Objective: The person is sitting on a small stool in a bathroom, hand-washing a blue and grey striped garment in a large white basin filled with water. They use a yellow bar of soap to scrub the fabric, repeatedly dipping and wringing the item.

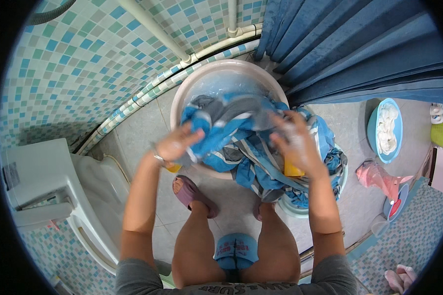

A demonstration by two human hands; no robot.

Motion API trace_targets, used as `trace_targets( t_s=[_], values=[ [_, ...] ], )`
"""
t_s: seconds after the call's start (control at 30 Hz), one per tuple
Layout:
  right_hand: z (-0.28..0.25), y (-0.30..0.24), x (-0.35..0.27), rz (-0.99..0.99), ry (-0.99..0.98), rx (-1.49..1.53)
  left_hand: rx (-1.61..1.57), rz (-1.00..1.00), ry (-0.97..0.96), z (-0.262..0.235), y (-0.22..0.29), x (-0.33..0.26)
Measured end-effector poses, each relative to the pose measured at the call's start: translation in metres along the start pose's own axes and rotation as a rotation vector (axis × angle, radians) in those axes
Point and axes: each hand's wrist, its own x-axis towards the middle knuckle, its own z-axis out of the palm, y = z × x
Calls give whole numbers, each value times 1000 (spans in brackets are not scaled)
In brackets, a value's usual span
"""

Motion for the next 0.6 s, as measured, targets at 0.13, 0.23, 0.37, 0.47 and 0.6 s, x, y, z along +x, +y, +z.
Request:
trace_targets(
  t_s=[0.13,0.23,0.37,0.47,0.6],
  values=[
    [80,24,-26,-25,-322,-506,374,-23,-243,82,-19,-6],
    [92,28,-36,10,-430,-572,410,28,-191,103,-6,-21],
    [73,11,-28,-13,-620,-416,225,350,-226,100,-4,-40],
    [56,3,-43,-86,-517,-213,162,593,-363,88,11,-47],
    [40,4,-63,-21,42,-49,-212,445,-357,103,-14,-37]
  ],
)
